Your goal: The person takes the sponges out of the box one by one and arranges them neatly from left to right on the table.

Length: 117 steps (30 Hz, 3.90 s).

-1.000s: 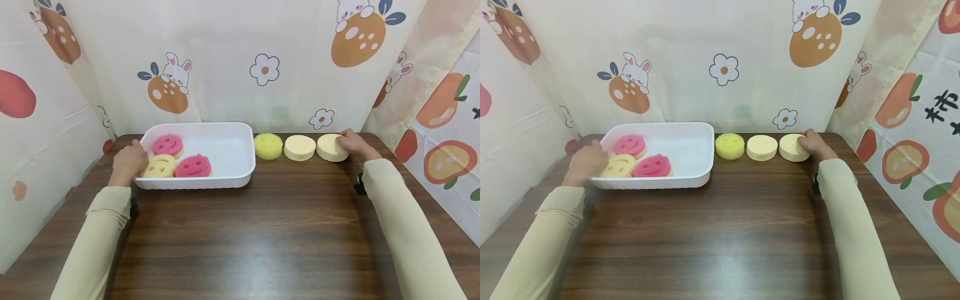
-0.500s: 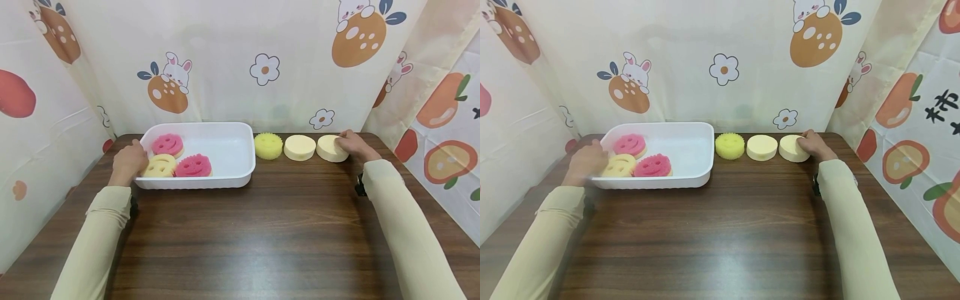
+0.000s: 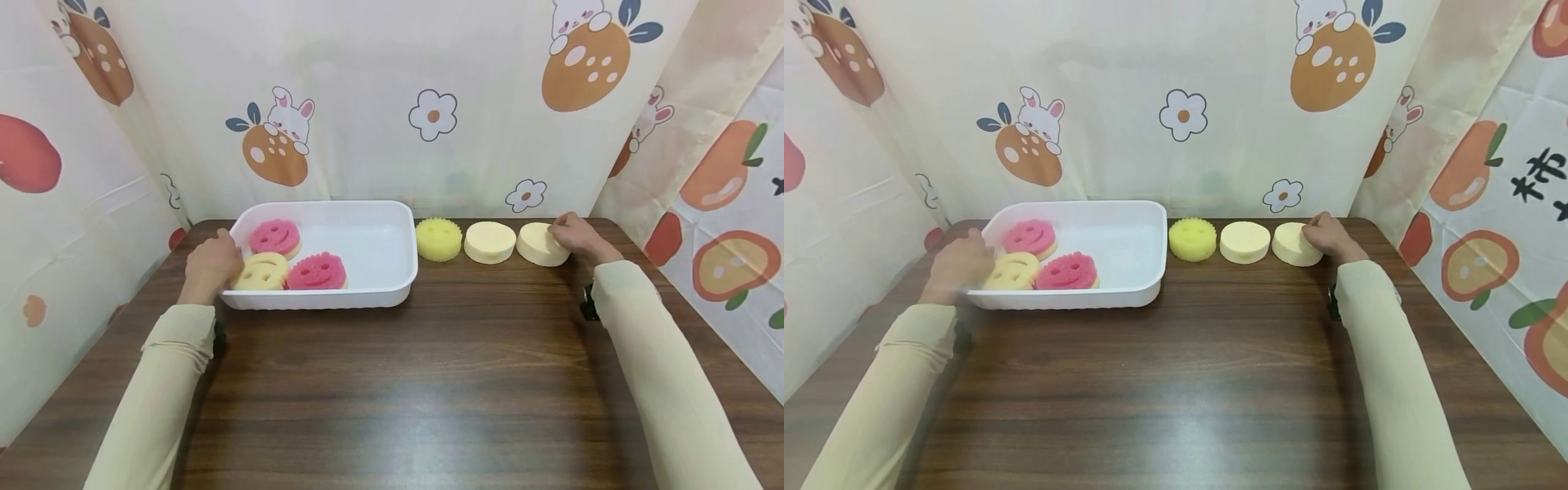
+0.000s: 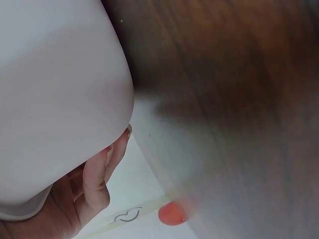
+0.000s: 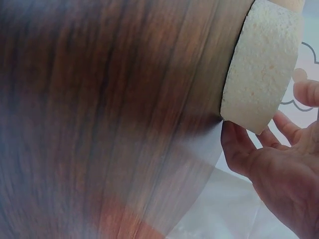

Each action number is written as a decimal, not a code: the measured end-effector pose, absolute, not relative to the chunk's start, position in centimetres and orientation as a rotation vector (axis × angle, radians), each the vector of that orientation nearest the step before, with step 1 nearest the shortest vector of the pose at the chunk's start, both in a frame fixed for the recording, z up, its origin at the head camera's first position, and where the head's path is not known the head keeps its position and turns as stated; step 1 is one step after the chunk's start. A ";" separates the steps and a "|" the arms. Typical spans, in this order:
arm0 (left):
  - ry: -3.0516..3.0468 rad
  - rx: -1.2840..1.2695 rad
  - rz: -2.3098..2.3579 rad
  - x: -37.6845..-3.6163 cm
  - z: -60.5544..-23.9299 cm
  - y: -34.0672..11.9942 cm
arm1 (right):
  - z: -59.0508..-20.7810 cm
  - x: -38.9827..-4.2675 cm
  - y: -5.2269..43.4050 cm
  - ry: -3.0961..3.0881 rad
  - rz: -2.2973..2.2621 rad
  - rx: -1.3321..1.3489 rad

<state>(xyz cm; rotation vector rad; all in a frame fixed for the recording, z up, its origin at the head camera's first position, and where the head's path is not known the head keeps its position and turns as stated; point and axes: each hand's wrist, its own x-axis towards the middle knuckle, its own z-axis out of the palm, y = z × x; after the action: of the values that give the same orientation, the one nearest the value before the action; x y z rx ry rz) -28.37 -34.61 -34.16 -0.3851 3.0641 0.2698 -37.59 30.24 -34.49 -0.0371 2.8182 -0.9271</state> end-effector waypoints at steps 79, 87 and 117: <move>3.060 -0.395 0.303 -28.6 -34.5 -34.9 | -27.2 -39.6 18.0 2.993 -0.908 -0.400; 3.063 -0.397 0.293 -28.7 -34.3 -34.7 | -26.7 -39.7 16.1 2.996 -0.911 -0.435; 3.119 -0.320 0.237 -28.5 -34.3 -34.9 | -26.2 -40.2 12.6 2.989 -1.016 -0.547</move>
<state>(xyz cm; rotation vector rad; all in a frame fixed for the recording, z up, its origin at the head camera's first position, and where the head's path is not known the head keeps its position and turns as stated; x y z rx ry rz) -28.53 -34.88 -34.28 -0.3201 3.1188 0.2369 -40.22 12.62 -26.20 -0.5471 2.9891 -1.0161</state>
